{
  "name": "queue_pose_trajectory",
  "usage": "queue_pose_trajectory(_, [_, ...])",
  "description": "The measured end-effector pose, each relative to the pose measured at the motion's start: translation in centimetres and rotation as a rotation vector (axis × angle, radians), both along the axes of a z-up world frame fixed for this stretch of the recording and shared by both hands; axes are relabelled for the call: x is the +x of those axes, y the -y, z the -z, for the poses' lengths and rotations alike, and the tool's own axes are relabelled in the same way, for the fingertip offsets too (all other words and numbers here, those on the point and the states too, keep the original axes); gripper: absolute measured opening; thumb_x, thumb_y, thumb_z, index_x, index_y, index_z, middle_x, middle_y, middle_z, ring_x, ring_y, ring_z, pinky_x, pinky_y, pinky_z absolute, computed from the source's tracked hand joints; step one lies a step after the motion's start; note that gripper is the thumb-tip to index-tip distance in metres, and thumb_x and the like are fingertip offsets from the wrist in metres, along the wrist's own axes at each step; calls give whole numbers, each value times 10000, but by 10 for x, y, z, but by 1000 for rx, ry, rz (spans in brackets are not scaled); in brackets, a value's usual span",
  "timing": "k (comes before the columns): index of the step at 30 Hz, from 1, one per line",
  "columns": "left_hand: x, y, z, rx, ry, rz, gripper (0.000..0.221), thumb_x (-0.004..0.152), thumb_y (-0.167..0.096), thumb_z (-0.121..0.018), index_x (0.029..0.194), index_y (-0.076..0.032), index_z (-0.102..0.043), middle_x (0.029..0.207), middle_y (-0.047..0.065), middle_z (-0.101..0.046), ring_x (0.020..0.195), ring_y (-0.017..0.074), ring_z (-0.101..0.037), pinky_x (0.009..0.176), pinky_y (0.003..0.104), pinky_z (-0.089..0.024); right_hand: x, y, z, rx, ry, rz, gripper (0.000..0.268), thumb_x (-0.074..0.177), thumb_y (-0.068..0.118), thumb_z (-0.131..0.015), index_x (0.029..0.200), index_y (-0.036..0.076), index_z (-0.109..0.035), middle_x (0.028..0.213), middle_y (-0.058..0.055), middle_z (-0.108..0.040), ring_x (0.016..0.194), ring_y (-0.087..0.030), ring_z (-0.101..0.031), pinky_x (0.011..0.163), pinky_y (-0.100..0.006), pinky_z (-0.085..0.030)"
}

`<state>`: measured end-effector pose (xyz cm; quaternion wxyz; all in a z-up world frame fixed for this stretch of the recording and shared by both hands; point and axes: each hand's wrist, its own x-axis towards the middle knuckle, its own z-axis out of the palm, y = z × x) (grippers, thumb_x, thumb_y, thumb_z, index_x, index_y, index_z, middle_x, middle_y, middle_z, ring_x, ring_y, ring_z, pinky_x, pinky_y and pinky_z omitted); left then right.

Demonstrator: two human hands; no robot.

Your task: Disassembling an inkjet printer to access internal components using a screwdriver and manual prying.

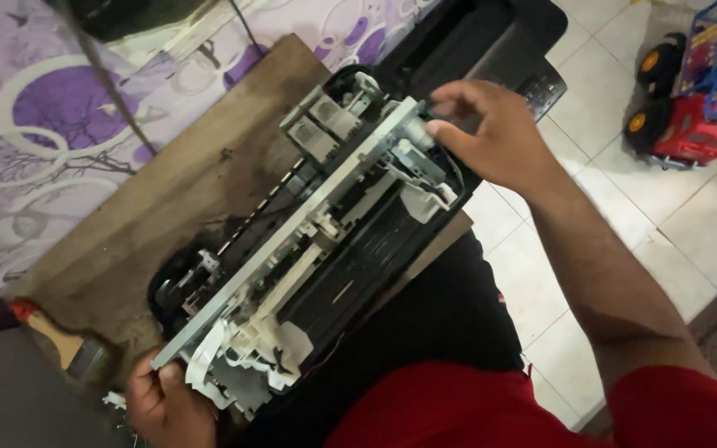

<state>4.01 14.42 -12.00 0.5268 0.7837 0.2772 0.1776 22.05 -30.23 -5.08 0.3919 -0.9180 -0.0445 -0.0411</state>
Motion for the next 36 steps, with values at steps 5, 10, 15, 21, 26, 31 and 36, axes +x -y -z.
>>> queue_pose_trajectory(5, [-5,-18,23,111,61,17,332,1029,-217,-537,1270,-6,-622,1107,144,-655,1061,228,-620,921,369,-505,21,4,16,166,117,-249,297,1101,200,-570,1168,-35,-737,898,-87,-632,748,-158,-582,649,-285,-463])
queue_pose_trajectory(10, [-1,-9,15,88,93,4,222,1044,-157,-521,1224,-57,-603,1122,112,-661,1048,190,-615,960,328,-500,37,10,35,270,164,-291,129,1068,147,-679,1034,36,-736,933,-68,-658,792,-136,-599,711,-274,-480])
queue_pose_trajectory(15, [3,9,3,-30,157,-6,209,1076,-267,-548,1225,-124,-577,1111,65,-649,1026,156,-622,985,282,-507,38,8,34,310,217,-287,157,1067,155,-679,984,32,-731,918,-70,-664,841,-159,-613,763,-311,-499])
queue_pose_trajectory(21, [-3,5,-2,220,21,20,457,1150,-456,-561,1202,-2,-577,1008,115,-587,910,203,-574,809,346,-452,43,8,39,345,241,-332,177,1080,152,-651,984,22,-722,899,-74,-659,810,-150,-600,739,-291,-512])
queue_pose_trajectory(26, [-5,5,5,-35,101,36,335,1114,-388,-555,1248,-82,-540,1138,117,-658,1025,181,-637,947,288,-506,43,8,38,363,238,-329,140,1075,95,-651,977,25,-721,917,-80,-666,830,-154,-609,752,-296,-512])
queue_pose_trajectory(31, [-2,-1,14,85,114,2,248,1114,-287,-524,1205,-60,-567,1081,112,-634,1019,187,-607,945,313,-483,46,11,45,368,270,-339,122,1064,101,-676,999,15,-734,933,-87,-683,851,-163,-630,770,-294,-524])
queue_pose_trajectory(36, [-7,-20,32,29,152,45,303,1135,-348,-558,1254,-70,-554,1114,100,-638,997,165,-625,944,282,-506,45,9,46,353,299,-345,134,1069,106,-663,1002,14,-735,950,-96,-698,870,-172,-647,785,-304,-532])
